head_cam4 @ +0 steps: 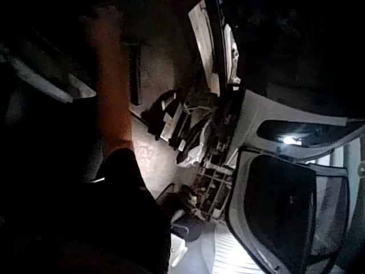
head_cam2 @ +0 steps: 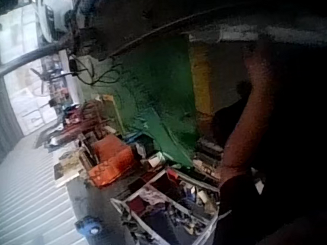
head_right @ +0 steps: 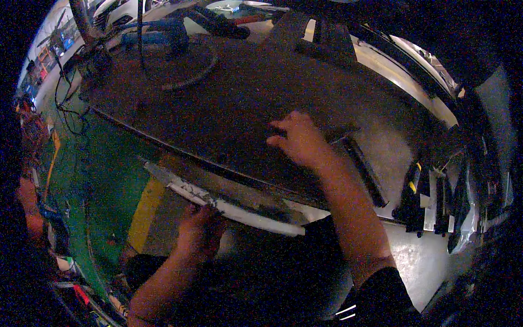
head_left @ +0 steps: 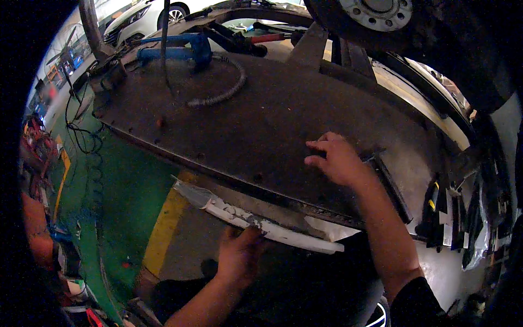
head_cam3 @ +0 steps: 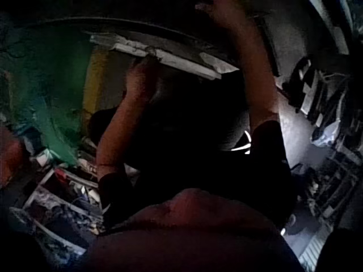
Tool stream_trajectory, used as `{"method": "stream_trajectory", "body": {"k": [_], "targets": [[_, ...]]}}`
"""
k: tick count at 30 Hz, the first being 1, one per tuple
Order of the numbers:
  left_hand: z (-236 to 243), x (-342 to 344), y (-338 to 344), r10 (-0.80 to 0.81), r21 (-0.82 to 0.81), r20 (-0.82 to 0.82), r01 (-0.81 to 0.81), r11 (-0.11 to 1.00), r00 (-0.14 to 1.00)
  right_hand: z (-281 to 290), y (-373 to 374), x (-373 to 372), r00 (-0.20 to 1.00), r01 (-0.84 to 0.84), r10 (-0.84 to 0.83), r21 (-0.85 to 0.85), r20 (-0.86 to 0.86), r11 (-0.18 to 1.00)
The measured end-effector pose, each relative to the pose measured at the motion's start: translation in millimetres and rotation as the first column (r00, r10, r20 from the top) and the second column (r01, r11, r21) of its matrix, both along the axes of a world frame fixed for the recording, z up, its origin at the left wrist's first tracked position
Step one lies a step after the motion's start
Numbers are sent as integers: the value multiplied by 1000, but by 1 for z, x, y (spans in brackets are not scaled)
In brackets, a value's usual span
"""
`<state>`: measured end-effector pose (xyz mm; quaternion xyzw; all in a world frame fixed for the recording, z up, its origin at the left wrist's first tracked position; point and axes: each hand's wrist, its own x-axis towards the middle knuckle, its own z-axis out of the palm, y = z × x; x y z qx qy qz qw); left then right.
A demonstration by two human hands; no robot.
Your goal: The person uses a hammer to repeatedly strike and flatten a white metal car part on a workbench. They reposition the part several times and continue hammering along its edges and surface to straighten it.
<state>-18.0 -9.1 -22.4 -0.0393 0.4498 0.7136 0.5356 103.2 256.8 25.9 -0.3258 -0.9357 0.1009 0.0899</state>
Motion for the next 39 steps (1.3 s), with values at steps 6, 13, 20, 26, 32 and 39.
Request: {"method": "stream_trajectory", "body": {"k": [6, 13, 20, 26, 32, 39], "targets": [[-24, 13, 7, -98, -40, 47, 100, 994, 994, -1, -47, -11, 997, 35, -43, -111, -69, 993], [-37, 30, 30, -95, 89, -60, 100, 991, 994, -1, -48, -3, 995, -37, 24, -130, -100, 991], [-71, 42, 55, -36, 260, -419, 158, 953, 907, 10, -22, 25, 944, -330, 312, -266, -111, 906], [-72, 41, 71, -142, -6, -816, 237, 971, 561, 20, -20, 41, 916, -387, 397, -383, -57, 839], [-56, 41, 78, -201, 1, -705, 285, 959, 680, 24, -34, 46, 911, -398, 413, -300, -15, 867], [-16, 17, 79, -168, 254, 191, 117, 960, 967, 22, -39, 47, 919, -380, 393, -260, -2, 888]]}}
